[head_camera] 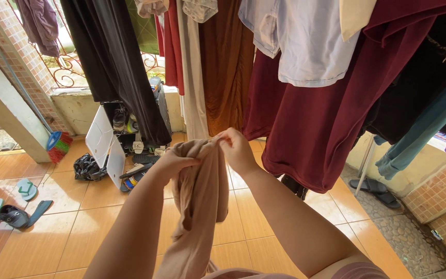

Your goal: The person unfolds a beige t-shirt, places it on a green hanger, and hangs it on a clothesline. They then retrieve a small green cloth from a red basin, wring it, and hang it on the same line. The person adjusts the hanging garments to smooth them out.

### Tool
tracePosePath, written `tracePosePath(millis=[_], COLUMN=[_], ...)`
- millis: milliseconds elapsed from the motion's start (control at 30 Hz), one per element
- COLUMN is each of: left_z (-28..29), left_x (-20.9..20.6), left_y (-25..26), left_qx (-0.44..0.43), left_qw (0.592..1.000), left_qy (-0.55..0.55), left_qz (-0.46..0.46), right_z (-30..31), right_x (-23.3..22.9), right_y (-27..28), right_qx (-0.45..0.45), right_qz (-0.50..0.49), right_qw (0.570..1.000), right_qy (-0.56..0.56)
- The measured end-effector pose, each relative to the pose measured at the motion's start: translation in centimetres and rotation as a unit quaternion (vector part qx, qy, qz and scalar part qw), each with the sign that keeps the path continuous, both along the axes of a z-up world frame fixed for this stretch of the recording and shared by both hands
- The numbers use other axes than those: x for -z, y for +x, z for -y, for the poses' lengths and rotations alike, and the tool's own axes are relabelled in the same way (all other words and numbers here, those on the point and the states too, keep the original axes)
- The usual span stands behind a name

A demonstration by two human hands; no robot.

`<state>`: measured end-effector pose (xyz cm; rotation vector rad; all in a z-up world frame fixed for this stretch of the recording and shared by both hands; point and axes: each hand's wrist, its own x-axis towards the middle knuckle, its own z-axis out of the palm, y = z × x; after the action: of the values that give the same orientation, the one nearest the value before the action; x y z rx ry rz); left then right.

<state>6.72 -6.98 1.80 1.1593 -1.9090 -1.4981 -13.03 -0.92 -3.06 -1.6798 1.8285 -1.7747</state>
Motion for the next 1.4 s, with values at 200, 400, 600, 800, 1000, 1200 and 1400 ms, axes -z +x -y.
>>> tracePosePath(millis=[200, 400, 600, 800, 1000, 1200, 1400], left_z=[3.6, 5.8, -0.9, 10.9, 12.2, 9.3, 8.8], left_x=[0.9, -0.6, -9.4, 5.5, 14.4, 9.1, 4.6], left_y=[4.0, 4.5, 7.6, 6.4, 8.4, 10.0, 10.6], left_qx=[-0.041, 0.044, 0.094, 0.026, -0.002, -0.012, 0.003], left_qw=[0.998, 0.980, 0.917, 0.865, 0.929, 0.976, 0.990], left_qy=[0.018, -0.098, -0.212, -0.271, -0.170, -0.025, -0.028], left_qz=[0.033, 0.167, 0.325, 0.421, 0.330, 0.215, 0.139], right_z=[1.2, -3.4, 0.0, 2.3, 3.7, 4.5, 4.6], right_x=[0.6, -7.5, -3.7, -3.5, -2.4, -1.6, -1.0], right_y=[1.1, 8.2, 7.7, 9.0, 7.6, 6.3, 5.5], right_qx=[-0.074, -0.023, 0.000, 0.011, 0.068, 0.110, 0.153], right_qz=[0.181, -0.051, 0.029, 0.187, 0.331, 0.350, 0.372], right_qw=[0.977, 0.957, 0.982, 0.979, 0.940, 0.928, 0.914], right_qy=[0.086, 0.284, 0.187, 0.080, -0.049, -0.066, -0.045])
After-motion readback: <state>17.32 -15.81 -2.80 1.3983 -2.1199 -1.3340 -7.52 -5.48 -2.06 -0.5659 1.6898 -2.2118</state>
